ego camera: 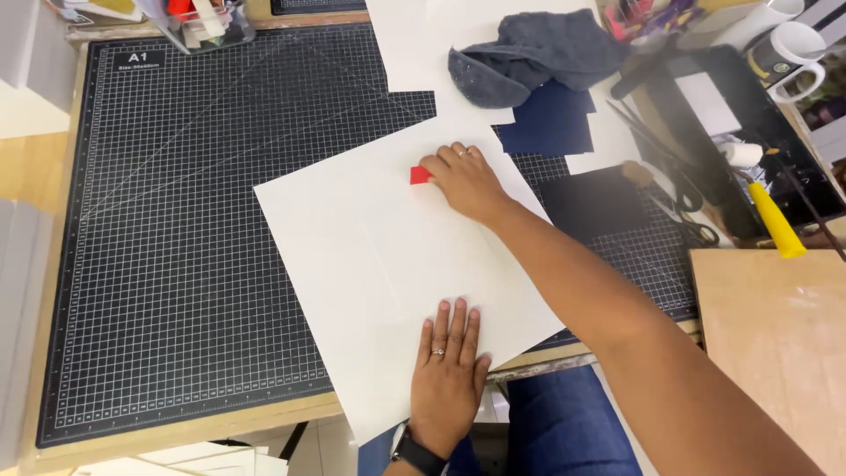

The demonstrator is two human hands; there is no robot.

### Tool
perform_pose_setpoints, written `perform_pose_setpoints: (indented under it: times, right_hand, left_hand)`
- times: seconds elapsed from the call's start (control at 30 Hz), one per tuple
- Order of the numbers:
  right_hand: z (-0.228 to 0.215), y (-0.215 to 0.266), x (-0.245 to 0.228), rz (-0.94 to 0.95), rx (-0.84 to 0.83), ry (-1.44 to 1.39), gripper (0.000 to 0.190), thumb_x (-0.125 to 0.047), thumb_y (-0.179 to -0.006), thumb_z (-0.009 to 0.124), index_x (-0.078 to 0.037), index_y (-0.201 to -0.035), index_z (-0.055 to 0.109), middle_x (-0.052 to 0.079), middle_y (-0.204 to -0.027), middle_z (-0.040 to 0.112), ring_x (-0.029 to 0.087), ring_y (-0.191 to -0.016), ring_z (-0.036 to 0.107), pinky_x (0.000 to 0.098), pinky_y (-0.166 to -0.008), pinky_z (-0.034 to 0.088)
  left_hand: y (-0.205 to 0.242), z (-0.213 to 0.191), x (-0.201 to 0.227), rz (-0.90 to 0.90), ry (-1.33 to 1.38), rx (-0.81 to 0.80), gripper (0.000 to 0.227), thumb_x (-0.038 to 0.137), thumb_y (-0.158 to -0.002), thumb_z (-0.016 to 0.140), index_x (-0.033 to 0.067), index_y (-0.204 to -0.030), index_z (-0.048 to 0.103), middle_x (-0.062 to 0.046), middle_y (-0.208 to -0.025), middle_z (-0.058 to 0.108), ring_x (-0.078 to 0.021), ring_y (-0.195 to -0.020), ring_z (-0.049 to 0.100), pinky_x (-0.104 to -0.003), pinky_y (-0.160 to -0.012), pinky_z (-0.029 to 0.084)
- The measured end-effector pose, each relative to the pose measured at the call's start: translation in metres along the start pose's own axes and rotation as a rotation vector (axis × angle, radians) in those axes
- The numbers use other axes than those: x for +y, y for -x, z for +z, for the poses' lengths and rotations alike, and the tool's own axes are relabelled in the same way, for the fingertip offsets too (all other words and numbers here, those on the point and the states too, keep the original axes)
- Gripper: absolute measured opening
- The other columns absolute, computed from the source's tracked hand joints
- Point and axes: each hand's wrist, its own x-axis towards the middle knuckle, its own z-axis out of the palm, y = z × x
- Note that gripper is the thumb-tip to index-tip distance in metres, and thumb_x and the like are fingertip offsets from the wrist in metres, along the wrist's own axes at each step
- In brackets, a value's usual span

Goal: Applying glue to cardboard pieces and mounting them onto paper sheets using a roller and squeegee

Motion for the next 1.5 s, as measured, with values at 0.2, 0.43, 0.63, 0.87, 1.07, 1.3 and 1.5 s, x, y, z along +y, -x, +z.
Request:
perform_pose_setpoints:
  times: [0.2, 0.43, 0.63, 0.87, 1.07, 1.3, 1.5]
  right_hand:
    - [-0.066, 0.086, -0.04, 0.003, -0.206, -0.128, 0.039, -0.001, -0.094, 0.055, -0.023, -0.123, 0.066, 0.005, -0.105, 0.058, 0.033, -0.103, 0.052, 0.0437, -0.092, 0.04]
    - [-0.064, 0.102, -0.036, -0.086, -0.26, -0.102, 0.039, 0.0, -0.094, 0.053, -0.021, -0.123, 0.067, 0.005, -0.102, 0.06, 0.031, -0.101, 0.054, 0.0433, -0.089, 0.04]
    - [-0.017, 0.01, -0.029, -0.033, 0.097, 0.077, 0.033, 0.002, -0.087, 0.053, -0.014, -0.114, 0.065, 0.007, -0.096, 0.058, 0.032, -0.087, 0.055, 0.0438, -0.075, 0.04]
    - [-0.079, 0.104, -0.087, -0.013, -0.341, -0.111, 0.058, -0.002, -0.075, 0.065, -0.025, -0.128, 0.062, 0.004, -0.111, 0.059, 0.031, -0.107, 0.049, 0.0449, -0.092, 0.036]
    - [-0.042, 0.06, -0.081, -0.044, -0.239, -0.074, 0.05, 0.004, -0.084, 0.051, -0.022, -0.125, 0.063, 0.005, -0.105, 0.06, 0.033, -0.099, 0.052, 0.0454, -0.085, 0.039]
    - [-0.01, 0.015, -0.095, 0.09, -0.084, 0.051, 0.053, 0.005, -0.082, 0.049, -0.018, -0.128, 0.063, 0.008, -0.106, 0.057, 0.036, -0.099, 0.054, 0.0473, -0.083, 0.041]
    - [-0.076, 0.108, -0.139, -0.099, -0.273, -0.049, 0.054, -0.014, -0.067, 0.076, -0.019, -0.119, 0.063, 0.004, -0.102, 0.059, 0.031, -0.098, 0.054, 0.0434, -0.084, 0.041]
  left_hand:
    - [-0.001, -0.001, 0.0, -0.007, 0.05, 0.017, 0.065, 0.039, -0.105, 0.044, 0.0059, -0.16, 0.033, -0.014, -0.169, 0.027, -0.0345, -0.157, 0.022, -0.048, -0.128, 0.019]
    - [-0.001, 0.001, -0.001, -0.005, 0.058, 0.006, 0.065, 0.039, -0.105, 0.044, 0.0054, -0.16, 0.031, -0.015, -0.169, 0.025, -0.0359, -0.158, 0.019, -0.049, -0.129, 0.017]
    - [0.002, -0.004, 0.003, -0.007, 0.023, 0.01, 0.064, 0.038, -0.106, 0.042, 0.0067, -0.161, 0.031, -0.013, -0.17, 0.026, -0.0342, -0.157, 0.021, -0.048, -0.129, 0.018]
    - [0.006, 0.0, 0.002, -0.005, 0.082, 0.019, 0.067, 0.039, -0.104, 0.049, 0.0062, -0.16, 0.034, -0.013, -0.169, 0.027, -0.0347, -0.157, 0.022, -0.049, -0.128, 0.018]
    - [0.013, 0.002, 0.007, -0.023, 0.053, 0.016, 0.068, 0.041, -0.103, 0.048, 0.0067, -0.16, 0.033, -0.013, -0.17, 0.025, -0.0354, -0.157, 0.019, -0.051, -0.128, 0.016]
    - [0.027, -0.008, 0.01, -0.011, 0.07, -0.002, 0.076, 0.047, -0.1, 0.053, 0.0071, -0.161, 0.031, -0.013, -0.17, 0.025, -0.0347, -0.158, 0.018, -0.051, -0.128, 0.014]
    - [0.031, -0.001, 0.008, 0.009, 0.199, -0.04, 0.065, 0.042, -0.101, 0.053, -0.0008, -0.15, 0.048, -0.021, -0.159, 0.043, -0.042, -0.155, 0.02, -0.057, -0.127, 0.01]
